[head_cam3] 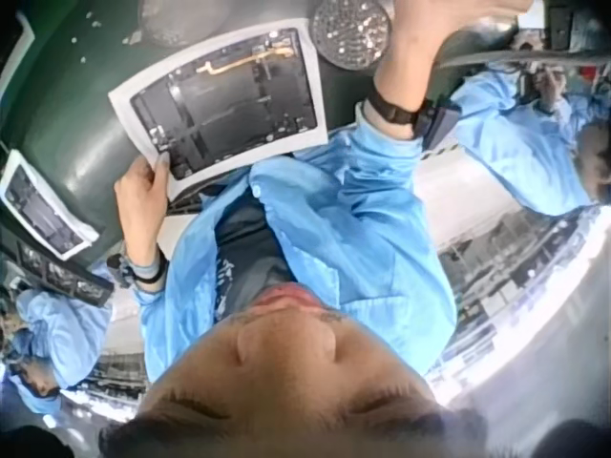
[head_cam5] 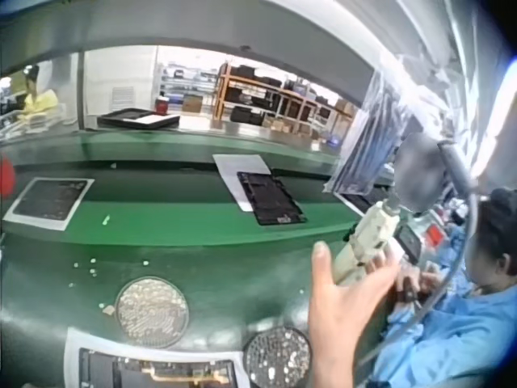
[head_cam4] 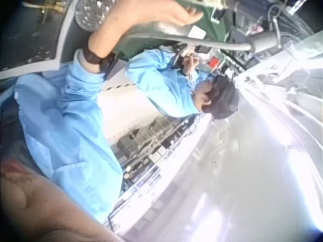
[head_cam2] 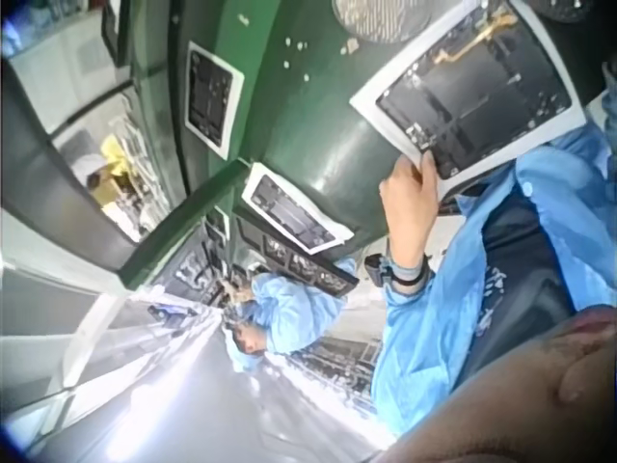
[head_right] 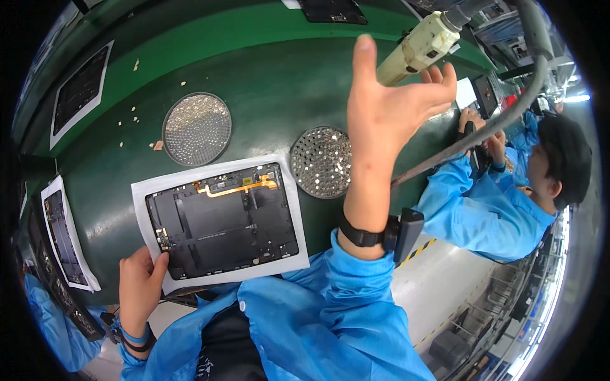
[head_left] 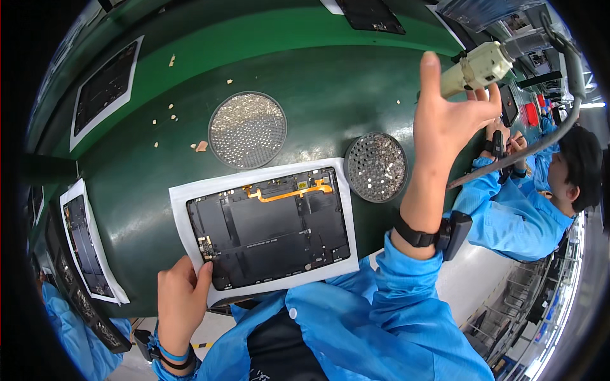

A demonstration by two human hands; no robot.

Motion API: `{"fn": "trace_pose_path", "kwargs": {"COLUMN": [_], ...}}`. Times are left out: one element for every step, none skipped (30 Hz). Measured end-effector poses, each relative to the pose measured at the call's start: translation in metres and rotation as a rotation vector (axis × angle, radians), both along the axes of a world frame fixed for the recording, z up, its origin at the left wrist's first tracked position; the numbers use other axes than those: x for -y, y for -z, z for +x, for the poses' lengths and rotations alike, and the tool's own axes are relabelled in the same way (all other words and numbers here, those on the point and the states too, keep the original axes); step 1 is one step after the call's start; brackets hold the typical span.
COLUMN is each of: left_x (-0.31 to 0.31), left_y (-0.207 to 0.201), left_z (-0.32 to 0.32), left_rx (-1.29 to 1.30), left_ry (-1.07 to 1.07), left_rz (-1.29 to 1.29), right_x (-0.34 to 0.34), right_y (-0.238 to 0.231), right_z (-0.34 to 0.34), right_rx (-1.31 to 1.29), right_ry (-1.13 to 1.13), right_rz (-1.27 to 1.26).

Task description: The person assembles tablet components by placing panels together and fastening them with screws using an electric screwdriver.

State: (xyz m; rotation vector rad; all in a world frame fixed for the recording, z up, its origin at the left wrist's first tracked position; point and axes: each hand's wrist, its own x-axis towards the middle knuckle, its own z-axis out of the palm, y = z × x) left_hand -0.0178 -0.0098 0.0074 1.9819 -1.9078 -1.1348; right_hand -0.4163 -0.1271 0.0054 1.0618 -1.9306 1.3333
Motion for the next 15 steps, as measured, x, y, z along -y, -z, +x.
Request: {"fn": "trace_pose_path", "kwargs": {"left_x": [0.000,0.000,0.002,0.009,0.013,0.017,0.026,0.036,0.042,0.045,0.050,0.053,0.054,0.055,0.055], "left_y": [-0.002,-0.003,-0.006,-0.016,-0.023,-0.028,-0.032,-0.036,-0.029,-0.019,-0.014,-0.012,-0.004,0.003,0.011], "left_z": [0.002,0.006,0.007,-0.003,-0.018,-0.037,-0.058,-0.081,-0.110,-0.138,-0.163,-0.183,-0.198,-0.213,-0.222], "left_rx": [0.002,0.262,0.520,0.539,0.395,0.252,0.153,0.052,-0.022,-0.090,-0.138,-0.179,-0.171,-0.162,-0.151], "left_ry": [-0.004,0.108,0.223,0.169,0.048,-0.074,0.111,0.291,0.378,0.456,0.481,0.510,0.504,0.491,0.476], "left_rz": [0.009,-0.116,-0.241,-0.329,-0.345,-0.358,-0.466,-0.573,-0.574,-0.576,-0.550,-0.531,-0.531,-0.598,-0.665], "right_x": [0.003,0.003,0.003,0.001,-0.004,-0.012,-0.027,-0.047,-0.059,-0.069,-0.085,-0.098,-0.100,-0.107,-0.114], "right_y": [-0.002,-0.006,-0.009,-0.010,-0.007,-0.007,-0.013,-0.013,-0.014,-0.016,-0.018,-0.019,-0.015,-0.020,-0.023], "right_z": [-0.001,-0.001,-0.002,0.006,0.021,0.033,0.039,0.036,0.041,0.047,0.046,0.043,0.046,0.053,0.054], "right_rx": [0.002,0.105,0.209,0.207,0.272,0.339,0.366,0.334,0.357,0.384,0.364,0.346,0.322,0.401,0.437], "right_ry": [-0.004,-0.162,-0.319,-0.321,-0.419,-0.516,-0.519,-0.484,-0.437,-0.398,-0.470,-0.541,-0.457,-0.556,-0.653], "right_rz": [0.009,0.000,-0.009,0.002,-0.100,-0.201,-0.177,-0.098,-0.181,-0.266,-0.215,-0.172,-0.270,-0.359,-0.375]}}
